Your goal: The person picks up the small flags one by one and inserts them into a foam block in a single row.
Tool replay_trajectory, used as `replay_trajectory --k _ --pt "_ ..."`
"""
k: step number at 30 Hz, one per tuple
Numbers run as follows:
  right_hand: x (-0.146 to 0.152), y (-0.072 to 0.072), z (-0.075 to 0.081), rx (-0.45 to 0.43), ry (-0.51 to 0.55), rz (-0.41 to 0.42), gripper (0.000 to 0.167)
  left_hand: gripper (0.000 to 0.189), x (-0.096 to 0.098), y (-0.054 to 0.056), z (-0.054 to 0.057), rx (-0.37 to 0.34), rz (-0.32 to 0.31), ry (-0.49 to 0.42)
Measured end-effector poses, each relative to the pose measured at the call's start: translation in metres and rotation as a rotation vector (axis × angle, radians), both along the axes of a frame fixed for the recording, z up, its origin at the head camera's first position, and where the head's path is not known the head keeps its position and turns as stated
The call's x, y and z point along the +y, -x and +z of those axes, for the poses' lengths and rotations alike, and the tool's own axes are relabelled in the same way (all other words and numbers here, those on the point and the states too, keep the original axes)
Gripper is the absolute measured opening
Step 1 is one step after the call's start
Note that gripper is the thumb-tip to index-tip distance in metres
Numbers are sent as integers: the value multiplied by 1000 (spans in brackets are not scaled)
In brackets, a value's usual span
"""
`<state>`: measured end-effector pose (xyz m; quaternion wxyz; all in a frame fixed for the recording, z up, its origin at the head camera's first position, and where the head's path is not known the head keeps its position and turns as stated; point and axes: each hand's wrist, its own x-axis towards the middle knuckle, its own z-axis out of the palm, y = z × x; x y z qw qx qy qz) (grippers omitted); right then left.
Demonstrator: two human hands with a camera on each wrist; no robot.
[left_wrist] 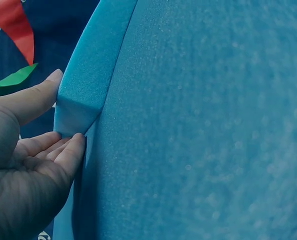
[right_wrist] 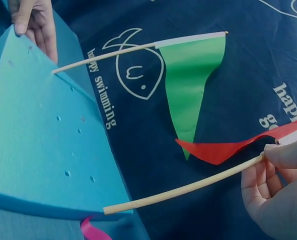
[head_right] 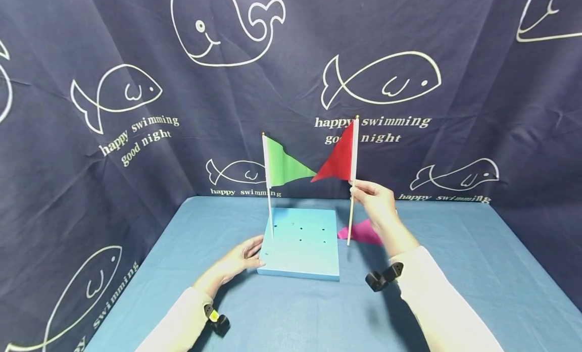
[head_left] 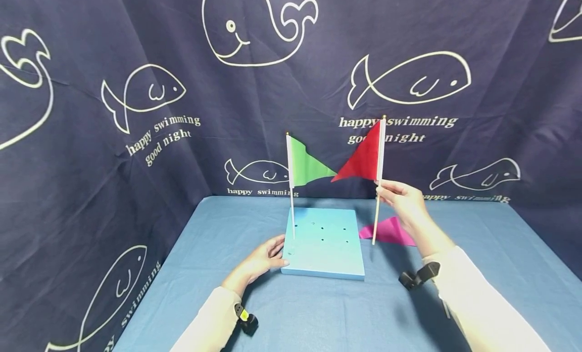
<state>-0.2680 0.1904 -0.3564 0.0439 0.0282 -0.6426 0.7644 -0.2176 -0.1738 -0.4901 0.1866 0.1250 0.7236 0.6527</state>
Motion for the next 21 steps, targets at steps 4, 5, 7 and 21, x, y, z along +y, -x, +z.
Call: replay_trajectory --k 4,5,7,21 --pt "-10 3 0 3 20 10 28 80 0 0 -2 2 11 4" --pt "-12 4 0 2 21 12 28 80 -1 0 -2 7 12 4" --pt "-16 6 -1 3 24 17 29 81 -1 0 -3 8 16 5" --pt "-35 10 -4 -1 -126 1 40 78 1 1 -1 -22 30 -20"
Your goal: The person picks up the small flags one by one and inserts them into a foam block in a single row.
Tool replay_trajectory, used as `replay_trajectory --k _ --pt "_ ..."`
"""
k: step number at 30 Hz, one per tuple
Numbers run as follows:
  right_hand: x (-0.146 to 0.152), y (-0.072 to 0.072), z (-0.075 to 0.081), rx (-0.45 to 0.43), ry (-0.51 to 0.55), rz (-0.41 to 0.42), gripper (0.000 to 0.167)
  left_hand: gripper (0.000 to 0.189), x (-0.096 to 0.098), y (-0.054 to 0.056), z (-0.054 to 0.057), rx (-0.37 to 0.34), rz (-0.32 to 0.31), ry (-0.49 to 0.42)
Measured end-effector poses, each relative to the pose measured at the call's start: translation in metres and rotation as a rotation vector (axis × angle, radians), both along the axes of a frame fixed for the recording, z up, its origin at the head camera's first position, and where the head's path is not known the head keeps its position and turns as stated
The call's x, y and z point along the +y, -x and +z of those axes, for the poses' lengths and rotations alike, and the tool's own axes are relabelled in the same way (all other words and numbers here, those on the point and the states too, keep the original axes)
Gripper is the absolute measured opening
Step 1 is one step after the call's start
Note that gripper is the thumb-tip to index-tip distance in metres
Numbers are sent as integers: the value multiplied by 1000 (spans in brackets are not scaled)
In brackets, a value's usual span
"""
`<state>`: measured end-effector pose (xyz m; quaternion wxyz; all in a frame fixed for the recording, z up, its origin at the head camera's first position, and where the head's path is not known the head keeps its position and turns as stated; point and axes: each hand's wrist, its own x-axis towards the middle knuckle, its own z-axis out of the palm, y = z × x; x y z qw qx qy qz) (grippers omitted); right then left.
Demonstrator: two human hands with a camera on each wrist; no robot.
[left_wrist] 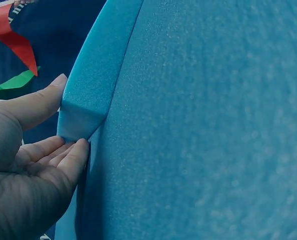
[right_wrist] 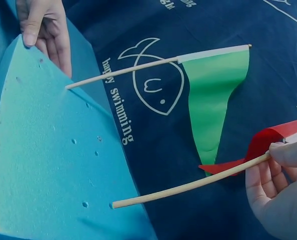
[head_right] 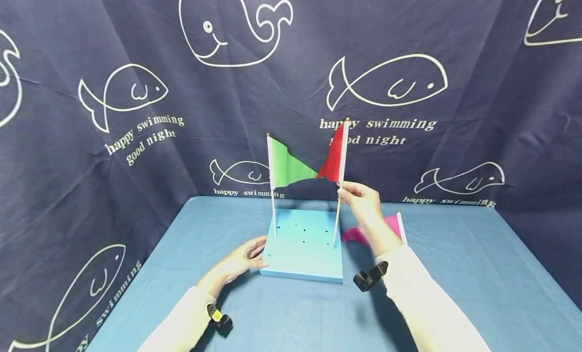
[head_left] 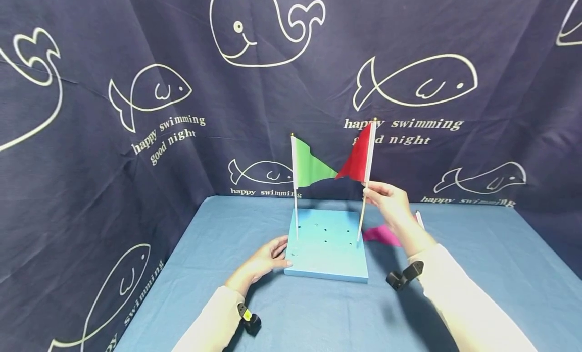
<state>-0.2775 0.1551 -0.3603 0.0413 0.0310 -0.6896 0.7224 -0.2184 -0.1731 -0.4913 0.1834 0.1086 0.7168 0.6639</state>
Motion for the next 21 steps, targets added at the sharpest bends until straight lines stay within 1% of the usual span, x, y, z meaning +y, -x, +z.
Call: replay_trajectory --k 3,4,7,10,11,14,21 --pt "-4 1 -2 45 27 6 36 78 1 0 0 2 8 -2" --pt "-3 6 -8 74 71 29 33 78 1 -1 1 2 10 -3" --pt "-8 7 -8 102 76 38 30 77 1 -1 1 4 12 -6" --pt "-16 7 -7 89 51 19 35 78 1 -1 2 3 11 -5" --pt "-22 2 -2 67 0 -10 37 78 1 -1 2 2 10 -4" --pt "-31 2 -2 39 -35 -28 39 78 2 -2 3 2 7 0" --pt "-48 0 -6 7 -31 -14 37 78 1 -2 4 7 15 -1"
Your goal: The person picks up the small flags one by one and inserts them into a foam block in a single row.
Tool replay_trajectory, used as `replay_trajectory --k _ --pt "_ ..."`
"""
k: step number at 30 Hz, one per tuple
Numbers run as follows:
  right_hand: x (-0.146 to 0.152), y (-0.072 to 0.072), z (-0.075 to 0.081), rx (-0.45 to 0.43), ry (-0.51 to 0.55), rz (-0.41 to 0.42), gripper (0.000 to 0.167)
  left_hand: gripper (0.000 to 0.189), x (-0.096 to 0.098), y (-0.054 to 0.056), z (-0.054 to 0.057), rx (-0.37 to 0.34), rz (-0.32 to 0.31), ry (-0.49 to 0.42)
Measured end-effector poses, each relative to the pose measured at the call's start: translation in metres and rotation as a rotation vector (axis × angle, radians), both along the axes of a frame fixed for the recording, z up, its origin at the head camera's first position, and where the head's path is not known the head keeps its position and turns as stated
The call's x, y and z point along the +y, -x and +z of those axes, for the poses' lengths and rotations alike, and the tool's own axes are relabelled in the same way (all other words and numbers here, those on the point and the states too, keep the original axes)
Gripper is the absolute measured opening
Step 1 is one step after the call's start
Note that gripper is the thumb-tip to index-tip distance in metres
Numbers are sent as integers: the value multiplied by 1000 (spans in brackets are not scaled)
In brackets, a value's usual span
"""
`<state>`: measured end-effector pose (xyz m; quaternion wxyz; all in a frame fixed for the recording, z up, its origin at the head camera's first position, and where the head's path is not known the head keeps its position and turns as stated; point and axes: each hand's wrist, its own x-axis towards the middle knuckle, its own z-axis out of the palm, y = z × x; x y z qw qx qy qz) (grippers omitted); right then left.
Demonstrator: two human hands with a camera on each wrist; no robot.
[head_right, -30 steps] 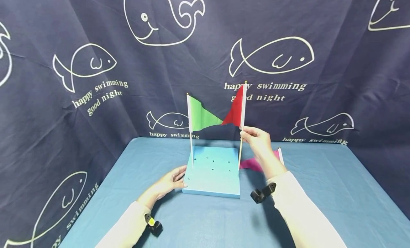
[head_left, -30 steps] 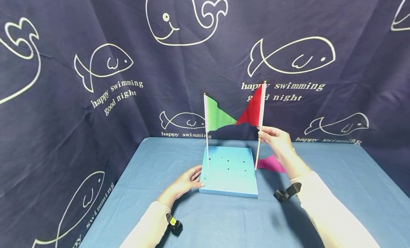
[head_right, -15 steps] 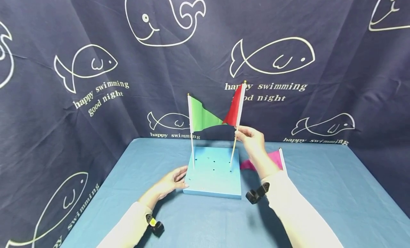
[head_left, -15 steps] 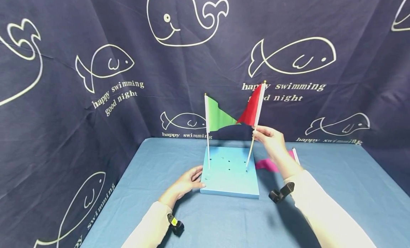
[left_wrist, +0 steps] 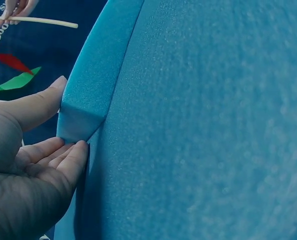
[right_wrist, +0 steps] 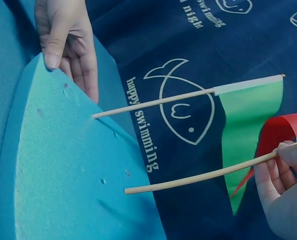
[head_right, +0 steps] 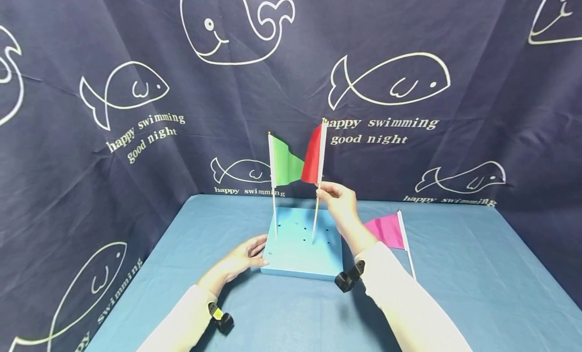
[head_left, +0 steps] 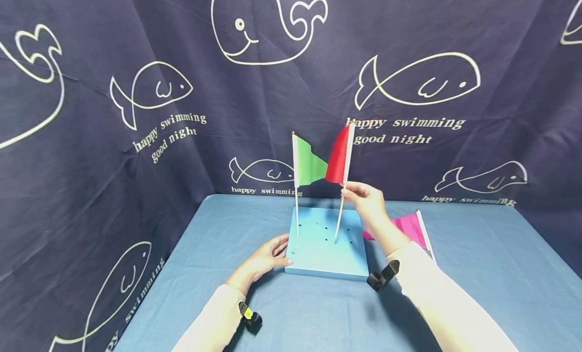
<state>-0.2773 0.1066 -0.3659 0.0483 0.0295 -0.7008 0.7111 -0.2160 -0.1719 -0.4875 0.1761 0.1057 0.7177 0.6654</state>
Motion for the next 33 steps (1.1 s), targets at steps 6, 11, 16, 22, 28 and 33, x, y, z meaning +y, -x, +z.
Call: replay_trajectory --k 6,11,16,22,28,33 --pt "-8 4 -9 8 -25 -14 33 78 1 0 0 -5 3 -6" --pt "-14 5 -17 17 -39 -24 31 79 1 0 1 -4 6 1" --pt "-21 4 -21 24 -58 -39 29 79 1 1 -1 1 7 16" --pt "-24 8 -28 23 -68 -38 27 79 1 2 -3 -2 5 22" --pt "-26 9 -29 35 -55 -36 27 79 1 2 -3 -7 9 20" --pt "-28 8 -27 36 -69 -41 26 79 1 1 -1 -6 13 21"
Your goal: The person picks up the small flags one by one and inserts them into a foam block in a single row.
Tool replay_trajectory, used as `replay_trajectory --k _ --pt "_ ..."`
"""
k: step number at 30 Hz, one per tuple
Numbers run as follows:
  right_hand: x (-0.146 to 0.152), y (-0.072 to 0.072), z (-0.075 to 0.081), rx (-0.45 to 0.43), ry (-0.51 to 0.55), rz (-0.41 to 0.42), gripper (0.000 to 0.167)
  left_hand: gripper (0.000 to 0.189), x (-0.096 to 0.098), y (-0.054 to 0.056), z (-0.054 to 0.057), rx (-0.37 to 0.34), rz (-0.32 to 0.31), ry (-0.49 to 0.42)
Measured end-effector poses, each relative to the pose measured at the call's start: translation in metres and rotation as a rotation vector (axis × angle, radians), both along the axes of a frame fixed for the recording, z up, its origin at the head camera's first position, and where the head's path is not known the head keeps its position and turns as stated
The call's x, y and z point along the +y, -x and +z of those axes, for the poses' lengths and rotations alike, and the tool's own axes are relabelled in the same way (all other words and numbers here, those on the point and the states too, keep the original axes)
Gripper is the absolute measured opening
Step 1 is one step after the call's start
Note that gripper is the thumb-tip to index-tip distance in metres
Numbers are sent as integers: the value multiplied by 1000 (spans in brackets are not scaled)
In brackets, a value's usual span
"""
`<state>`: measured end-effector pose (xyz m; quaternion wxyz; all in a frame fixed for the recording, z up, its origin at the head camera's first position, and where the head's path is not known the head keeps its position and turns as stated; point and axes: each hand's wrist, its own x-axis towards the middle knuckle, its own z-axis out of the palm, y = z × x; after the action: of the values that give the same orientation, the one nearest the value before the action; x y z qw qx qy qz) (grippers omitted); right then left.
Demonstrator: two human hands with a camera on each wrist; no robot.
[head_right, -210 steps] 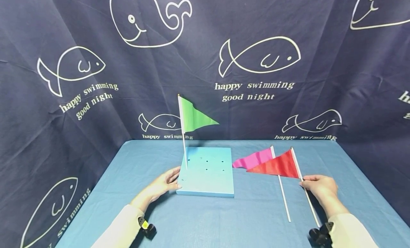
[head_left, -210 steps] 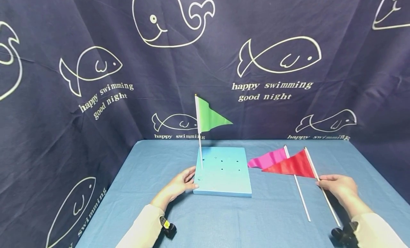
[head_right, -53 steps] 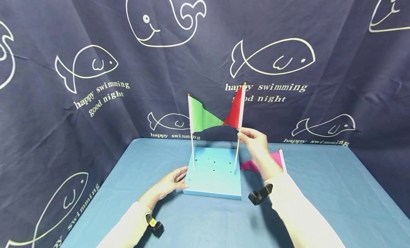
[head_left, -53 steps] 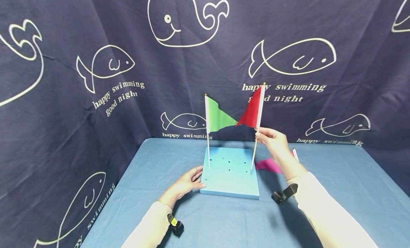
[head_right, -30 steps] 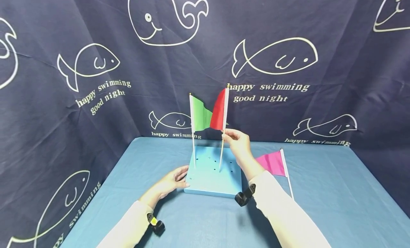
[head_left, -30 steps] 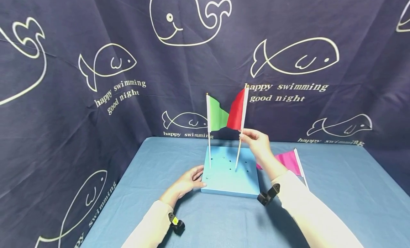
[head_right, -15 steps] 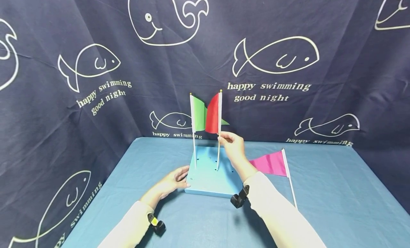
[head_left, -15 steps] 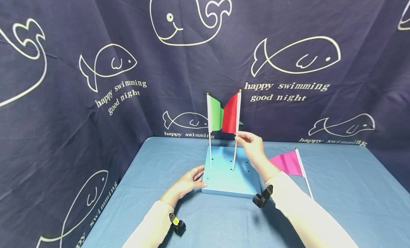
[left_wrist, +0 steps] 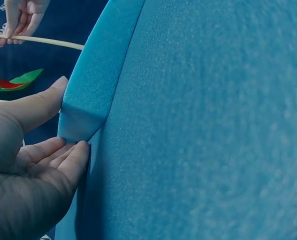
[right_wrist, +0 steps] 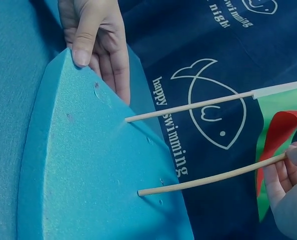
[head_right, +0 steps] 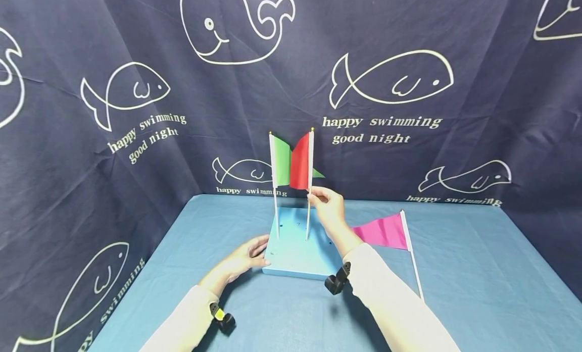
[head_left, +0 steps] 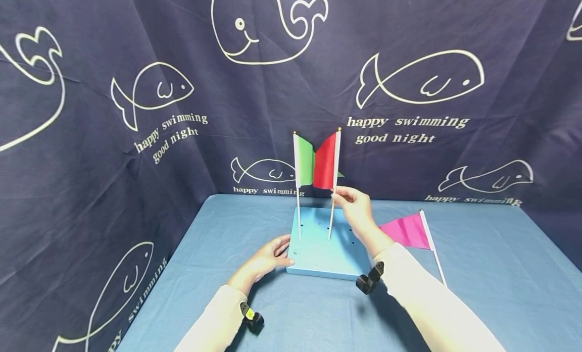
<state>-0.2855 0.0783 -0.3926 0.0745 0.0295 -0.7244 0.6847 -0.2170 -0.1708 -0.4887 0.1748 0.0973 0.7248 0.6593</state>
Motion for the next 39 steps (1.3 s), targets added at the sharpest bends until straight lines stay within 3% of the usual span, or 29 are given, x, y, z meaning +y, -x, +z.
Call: replay_trajectory --k 14,39 --pt "-5 -2 0 64 5 -9 23 79 -1 -1 2 -3 1 -1" --pt "-8 3 -10 43 -6 -15 24 79 -1 0 0 -6 -3 -14"
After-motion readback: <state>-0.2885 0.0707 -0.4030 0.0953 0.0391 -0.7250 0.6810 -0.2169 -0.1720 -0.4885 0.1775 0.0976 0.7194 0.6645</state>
